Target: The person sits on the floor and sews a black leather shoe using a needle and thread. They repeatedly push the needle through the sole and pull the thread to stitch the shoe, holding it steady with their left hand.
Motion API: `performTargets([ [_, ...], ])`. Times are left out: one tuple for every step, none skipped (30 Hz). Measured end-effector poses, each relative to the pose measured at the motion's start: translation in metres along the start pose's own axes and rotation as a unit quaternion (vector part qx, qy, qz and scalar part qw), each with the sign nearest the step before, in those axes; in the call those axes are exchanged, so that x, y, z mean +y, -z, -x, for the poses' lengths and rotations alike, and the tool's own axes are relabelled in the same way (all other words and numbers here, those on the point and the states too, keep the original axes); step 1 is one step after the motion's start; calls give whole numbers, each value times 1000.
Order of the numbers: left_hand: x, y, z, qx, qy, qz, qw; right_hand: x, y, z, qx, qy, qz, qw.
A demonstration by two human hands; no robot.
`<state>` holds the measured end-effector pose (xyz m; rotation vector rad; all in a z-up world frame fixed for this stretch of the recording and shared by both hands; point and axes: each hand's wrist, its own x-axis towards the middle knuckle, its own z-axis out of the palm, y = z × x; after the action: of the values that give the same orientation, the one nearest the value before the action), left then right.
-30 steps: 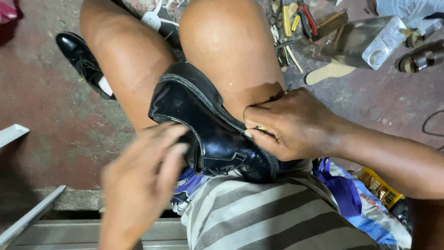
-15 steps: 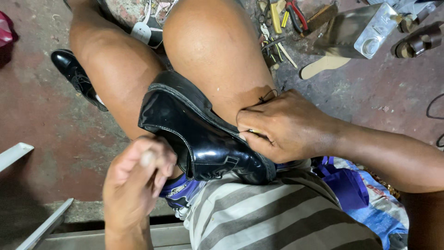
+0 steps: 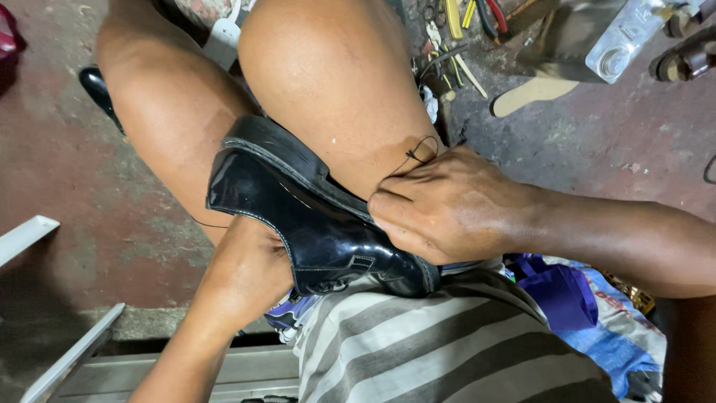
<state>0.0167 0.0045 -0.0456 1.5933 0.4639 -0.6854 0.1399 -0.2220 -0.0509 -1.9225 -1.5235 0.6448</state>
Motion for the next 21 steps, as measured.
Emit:
performTargets([
  [-1, -1, -2, 6, 14, 15, 1000, 0, 0, 0, -2, 1, 2, 1000],
  [-2, -2, -2, 11, 28, 30, 999, 0, 0, 0, -4, 1, 4, 1000],
  [-3, -2, -2, 21, 24, 5, 999, 1, 0, 0, -5, 6, 2, 1000],
  [-4, -1, -2, 32, 21, -20, 999, 1, 1, 0, -6, 10, 0, 1000],
  [-6, -1, -1, 42, 19, -45, 998, 1, 0, -1, -7, 15, -3, 1000],
  [-8, -1, -1, 45, 18, -52, 998, 1, 1, -1, -11, 15, 1, 1000],
  [-10, 0, -2, 49, 17, -59, 997, 1, 1, -1, -15, 16, 6, 1000],
  [-13, 0, -2, 53, 15, -66, 996, 1, 1, -1, -19, 17, 10, 1000],
  [-15, 0, -3, 52, -20, -73, 996, 1, 1, -2, -22, 21, 13, 999],
  [-18, 0, -4, 51, -56, -81, 994, 1, 2, -3, -25, 25, 16, 999],
  [-20, 0, -6, 48, -92, -90, 991, 0, 2, -3, -27, 27, 19, 999],
  [-21, 0, -6, 40, -91, -91, 991, -2, 3, -4, -25, 22, 18, 999],
  [-21, 1, -6, 34, -89, -92, 991, -3, 5, -5, -22, 19, 16, 999],
  [-20, 0, -7, 29, -88, -93, 991, -5, 8, -7, -20, 16, 15, 1000],
  [-18, 1, -8, 28, -60, -107, 992, -7, 12, -8, -59, -3, 17, 998],
  [-16, 2, -8, 27, -32, -121, 992, -9, 18, -8, -98, -22, 19, 995],
  [-13, 2, -6, 24, -3, -135, 991, -13, 23, -9, -136, -42, 18, 990],
  [-10, 1, -5, 18, 11, -136, 990, -21, 24, -10, -125, -34, 73, 989],
  [-8, 1, -6, 10, 19, -138, 990, -31, 23, -11, -113, -28, 131, 984],
  [-6, 1, -7, 2, 28, -140, 990, -38, 23, -12, -101, -23, 190, 976],
  [-5, 1, -8, 2, -2, -157, 988, -40, 23, -15, -103, -13, 221, 970],
])
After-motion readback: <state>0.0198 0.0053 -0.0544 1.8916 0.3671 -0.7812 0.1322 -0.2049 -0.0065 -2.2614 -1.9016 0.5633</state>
